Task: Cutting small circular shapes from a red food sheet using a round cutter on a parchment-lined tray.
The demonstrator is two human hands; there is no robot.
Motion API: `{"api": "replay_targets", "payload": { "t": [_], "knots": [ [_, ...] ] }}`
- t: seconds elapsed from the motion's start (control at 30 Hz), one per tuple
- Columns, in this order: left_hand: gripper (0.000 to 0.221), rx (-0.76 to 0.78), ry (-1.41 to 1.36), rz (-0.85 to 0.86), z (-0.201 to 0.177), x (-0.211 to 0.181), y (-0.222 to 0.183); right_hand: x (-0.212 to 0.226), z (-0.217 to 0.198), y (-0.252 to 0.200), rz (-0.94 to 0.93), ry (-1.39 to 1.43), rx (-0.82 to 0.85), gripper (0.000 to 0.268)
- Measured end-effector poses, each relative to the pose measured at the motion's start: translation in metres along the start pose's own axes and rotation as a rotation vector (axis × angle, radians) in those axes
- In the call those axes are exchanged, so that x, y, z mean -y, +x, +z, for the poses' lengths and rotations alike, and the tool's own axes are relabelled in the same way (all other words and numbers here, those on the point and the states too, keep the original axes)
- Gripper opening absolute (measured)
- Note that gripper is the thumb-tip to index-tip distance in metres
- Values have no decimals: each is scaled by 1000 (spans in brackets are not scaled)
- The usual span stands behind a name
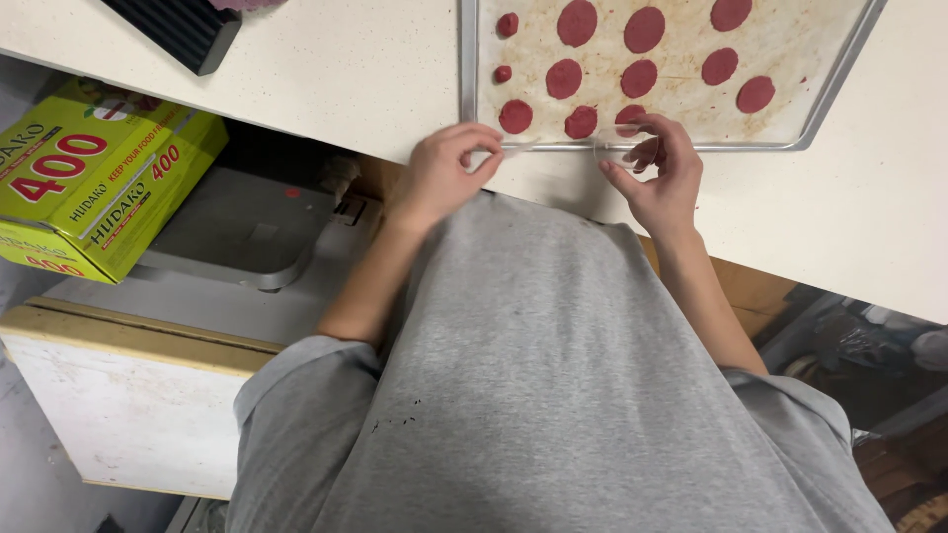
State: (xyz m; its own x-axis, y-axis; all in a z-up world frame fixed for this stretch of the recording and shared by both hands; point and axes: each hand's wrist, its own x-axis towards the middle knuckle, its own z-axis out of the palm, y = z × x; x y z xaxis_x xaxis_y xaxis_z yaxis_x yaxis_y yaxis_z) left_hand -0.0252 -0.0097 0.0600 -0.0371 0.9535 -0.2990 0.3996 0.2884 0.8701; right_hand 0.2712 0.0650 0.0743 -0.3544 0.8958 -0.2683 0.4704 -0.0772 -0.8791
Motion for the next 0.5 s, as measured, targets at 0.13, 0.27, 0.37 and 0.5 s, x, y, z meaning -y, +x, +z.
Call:
{"api": "replay_targets", "payload": {
  "t": [0.13,0.27,0.37,0.5],
  "knots": [
    [10,50,83,165,-3,17,16,-2,3,10,-39,-19,40,55],
    [9,82,-6,21,3,21,26,-1,3,16,-55,-69,61,54],
    [9,46,3,-56,3,20,32,-2,0,19,-33,-80,59,54],
    [8,31,15,-118,2,18,31,-2,-3,18,-4,-58,61,54]
  ]
}}
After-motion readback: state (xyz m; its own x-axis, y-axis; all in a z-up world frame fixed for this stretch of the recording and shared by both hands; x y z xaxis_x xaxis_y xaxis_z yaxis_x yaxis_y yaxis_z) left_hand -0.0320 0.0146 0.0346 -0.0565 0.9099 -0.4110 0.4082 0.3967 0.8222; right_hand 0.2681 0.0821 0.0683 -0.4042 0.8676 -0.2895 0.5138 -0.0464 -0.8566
